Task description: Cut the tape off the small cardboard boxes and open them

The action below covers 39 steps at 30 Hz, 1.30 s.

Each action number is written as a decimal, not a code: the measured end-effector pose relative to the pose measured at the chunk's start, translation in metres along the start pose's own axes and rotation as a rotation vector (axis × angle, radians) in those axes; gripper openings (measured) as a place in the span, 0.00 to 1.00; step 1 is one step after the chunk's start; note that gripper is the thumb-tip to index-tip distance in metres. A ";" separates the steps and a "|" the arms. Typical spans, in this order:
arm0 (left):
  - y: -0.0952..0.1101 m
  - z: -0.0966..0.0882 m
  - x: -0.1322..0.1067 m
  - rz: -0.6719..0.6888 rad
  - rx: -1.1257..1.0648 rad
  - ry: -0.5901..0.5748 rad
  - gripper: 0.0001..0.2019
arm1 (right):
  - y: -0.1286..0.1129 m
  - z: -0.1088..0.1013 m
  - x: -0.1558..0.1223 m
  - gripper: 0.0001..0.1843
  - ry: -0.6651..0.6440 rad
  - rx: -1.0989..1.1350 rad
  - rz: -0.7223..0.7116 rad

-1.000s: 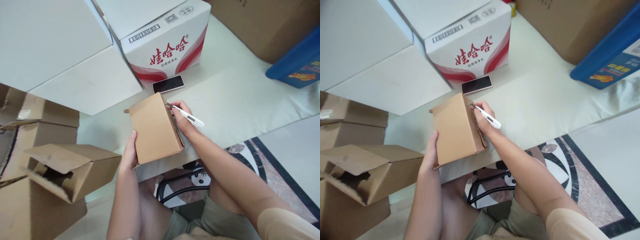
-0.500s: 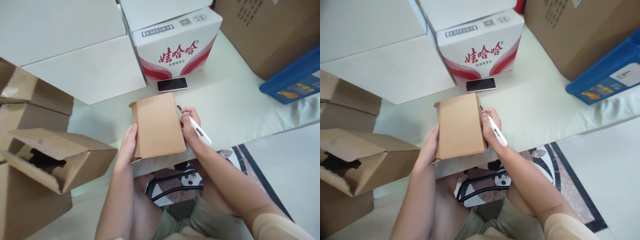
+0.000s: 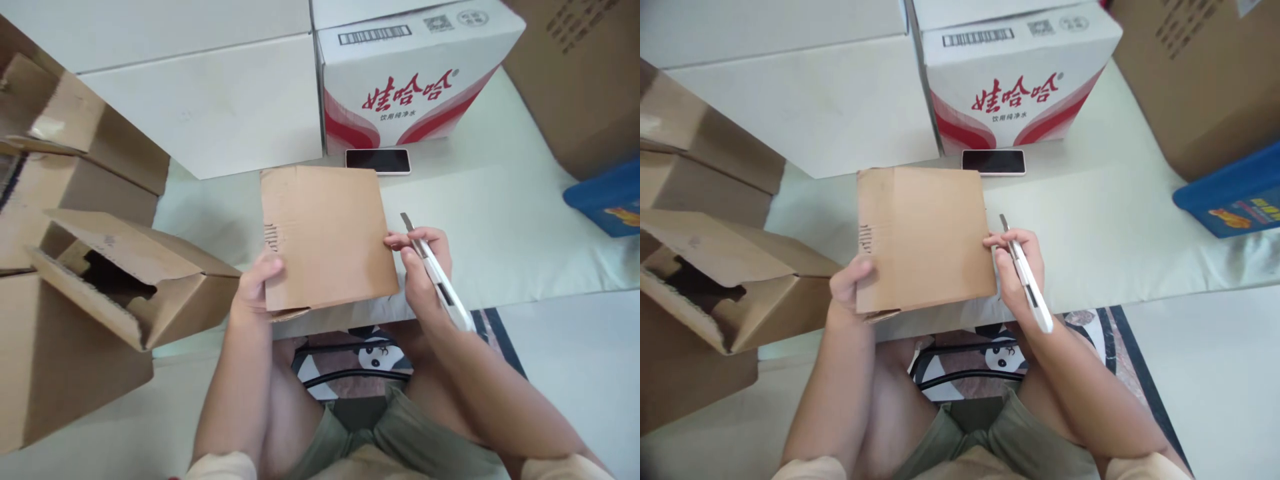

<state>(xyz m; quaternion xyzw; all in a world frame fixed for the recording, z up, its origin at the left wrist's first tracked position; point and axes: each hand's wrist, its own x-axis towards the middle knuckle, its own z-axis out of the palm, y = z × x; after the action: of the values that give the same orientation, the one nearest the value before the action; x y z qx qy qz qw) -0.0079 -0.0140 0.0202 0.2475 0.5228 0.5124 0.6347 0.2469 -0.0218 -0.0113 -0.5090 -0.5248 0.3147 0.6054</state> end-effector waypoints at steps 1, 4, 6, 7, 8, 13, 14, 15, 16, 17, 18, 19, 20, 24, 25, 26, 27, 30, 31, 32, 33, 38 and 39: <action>-0.001 0.001 0.000 -0.011 0.004 -0.017 0.21 | 0.000 -0.003 -0.003 0.11 -0.046 -0.031 -0.017; -0.003 0.008 0.006 0.011 0.027 0.003 0.21 | 0.006 -0.012 -0.009 0.15 -0.132 -0.123 -0.068; -0.005 0.012 0.012 0.053 0.041 0.038 0.20 | 0.010 -0.015 -0.009 0.17 -0.139 -0.109 -0.047; -0.006 0.013 0.015 0.070 0.044 0.052 0.20 | 0.012 -0.015 -0.008 0.17 -0.138 -0.084 -0.025; -0.007 0.013 0.018 0.086 0.043 0.063 0.20 | 0.014 -0.016 -0.007 0.17 -0.142 -0.061 -0.002; -0.009 0.014 0.023 0.147 0.051 0.116 0.20 | 0.022 -0.013 -0.002 0.18 -0.192 -0.032 0.065; -0.010 0.013 0.024 0.166 0.055 0.122 0.20 | 0.024 -0.012 -0.001 0.19 -0.192 -0.046 0.075; -0.011 0.013 0.024 0.191 0.058 0.121 0.19 | 0.027 -0.012 0.000 0.20 -0.187 -0.069 0.085; -0.012 0.012 0.025 0.221 0.061 0.116 0.19 | 0.029 -0.011 0.001 0.21 -0.182 -0.093 0.095; -0.013 0.012 0.026 0.252 0.065 0.107 0.19 | 0.031 -0.011 0.002 0.22 -0.178 -0.114 0.103; -0.015 0.011 0.027 0.282 0.074 0.100 0.20 | 0.032 -0.011 0.003 0.22 -0.175 -0.128 0.108; -0.016 0.010 0.028 0.304 0.091 0.097 0.20 | 0.032 -0.012 0.005 0.22 -0.173 -0.143 0.109; -0.017 0.009 0.029 0.320 0.116 0.100 0.19 | 0.031 -0.013 0.006 0.21 -0.173 -0.168 0.108; -0.018 0.003 0.033 0.322 0.210 0.124 0.17 | 0.024 -0.017 0.011 0.19 -0.213 -0.393 0.079; -0.018 0.002 0.034 0.320 0.216 0.127 0.16 | 0.023 -0.017 0.012 0.19 -0.227 -0.448 0.063; -0.019 0.000 0.035 0.317 0.220 0.125 0.17 | 0.022 -0.017 0.013 0.19 -0.238 -0.488 0.044; -0.019 -0.002 0.036 0.311 0.225 0.118 0.18 | 0.021 -0.017 0.014 0.19 -0.242 -0.518 0.027; -0.021 -0.006 0.039 0.289 0.241 0.091 0.22 | 0.021 -0.016 0.015 0.19 -0.237 -0.575 0.019; -0.022 -0.007 0.039 0.280 0.241 0.082 0.23 | 0.021 -0.015 0.014 0.20 -0.238 -0.577 0.028; -0.022 -0.008 0.039 0.274 0.235 0.076 0.23 | 0.022 -0.015 0.014 0.20 -0.239 -0.568 0.036; -0.021 -0.008 0.039 0.271 0.224 0.073 0.23 | 0.022 -0.015 0.013 0.20 -0.238 -0.546 0.036; -0.016 -0.003 0.034 0.249 0.141 0.068 0.22 | 0.025 -0.015 0.009 0.18 -0.155 -0.354 -0.028; -0.014 -0.002 0.033 0.254 0.114 0.073 0.22 | 0.026 -0.014 0.009 0.18 -0.129 -0.308 -0.026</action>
<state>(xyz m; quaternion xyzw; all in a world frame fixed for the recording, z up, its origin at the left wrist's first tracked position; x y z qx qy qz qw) -0.0068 0.0102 -0.0058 0.3285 0.5386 0.5665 0.5302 0.2666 -0.0104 -0.0321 -0.5675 -0.6113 0.2548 0.4893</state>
